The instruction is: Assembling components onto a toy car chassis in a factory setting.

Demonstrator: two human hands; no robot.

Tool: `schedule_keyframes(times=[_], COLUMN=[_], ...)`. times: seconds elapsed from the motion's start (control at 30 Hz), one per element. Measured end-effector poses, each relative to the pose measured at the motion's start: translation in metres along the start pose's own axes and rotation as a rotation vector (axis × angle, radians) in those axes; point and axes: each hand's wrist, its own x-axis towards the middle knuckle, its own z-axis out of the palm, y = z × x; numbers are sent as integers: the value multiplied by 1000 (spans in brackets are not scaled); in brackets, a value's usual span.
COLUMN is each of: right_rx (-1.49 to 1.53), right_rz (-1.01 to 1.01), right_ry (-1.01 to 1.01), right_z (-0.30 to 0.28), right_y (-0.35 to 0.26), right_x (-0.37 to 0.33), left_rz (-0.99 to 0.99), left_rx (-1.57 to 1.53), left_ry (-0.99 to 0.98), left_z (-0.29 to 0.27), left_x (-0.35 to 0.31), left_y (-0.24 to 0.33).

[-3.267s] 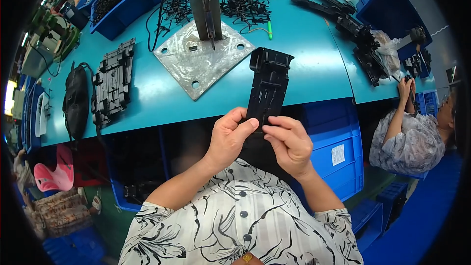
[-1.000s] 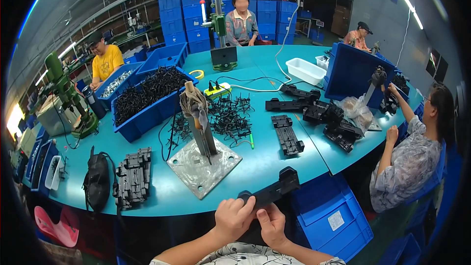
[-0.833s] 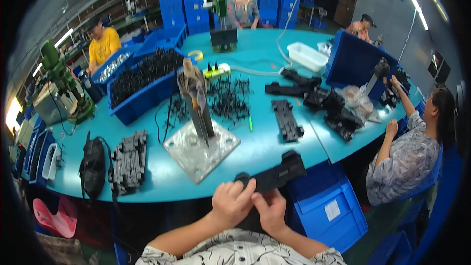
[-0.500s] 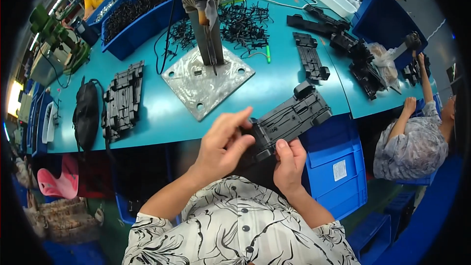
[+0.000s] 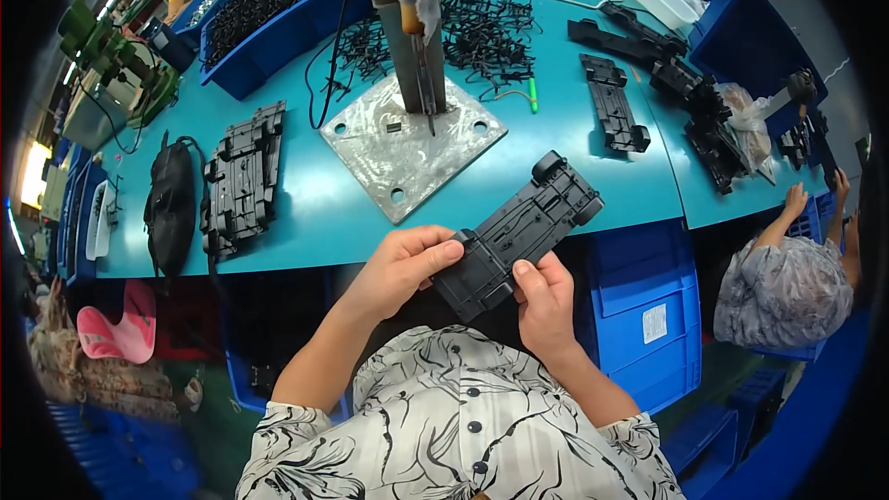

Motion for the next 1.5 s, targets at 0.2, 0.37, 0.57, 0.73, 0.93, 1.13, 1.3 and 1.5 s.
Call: schedule_keyframes(times=[0.2, 0.37, 0.57, 0.73, 0.93, 1.13, 1.3, 1.5], right_rx=[162, 151, 129, 112, 126, 131, 157, 145], right_rz=[231, 292, 288, 271, 229, 172, 132, 100], right_ry=[-94, -211, -273, -288, -311, -286, -289, -288], right_z=[4, 7, 13, 21, 33, 41, 44, 48], right_y=[-2, -6, -3, -5, -5, -5, -6, -8], right_x=[17, 35, 55, 71, 86, 96, 102, 104], left_rz=[50, 71, 117, 149, 160, 209, 245, 301], left_rx=[-180, -308, -396, -416, -402, -397, -433, -426], left_ry=[30, 66, 98, 147, 159, 114, 111, 70], left_z=[-17, -23, -22, -23, -33, -41, -43, -46], left_x=[8, 11, 23, 29, 45, 55, 62, 67], left_y=[-16, -21, -13, 0, 4, 15, 25, 27])
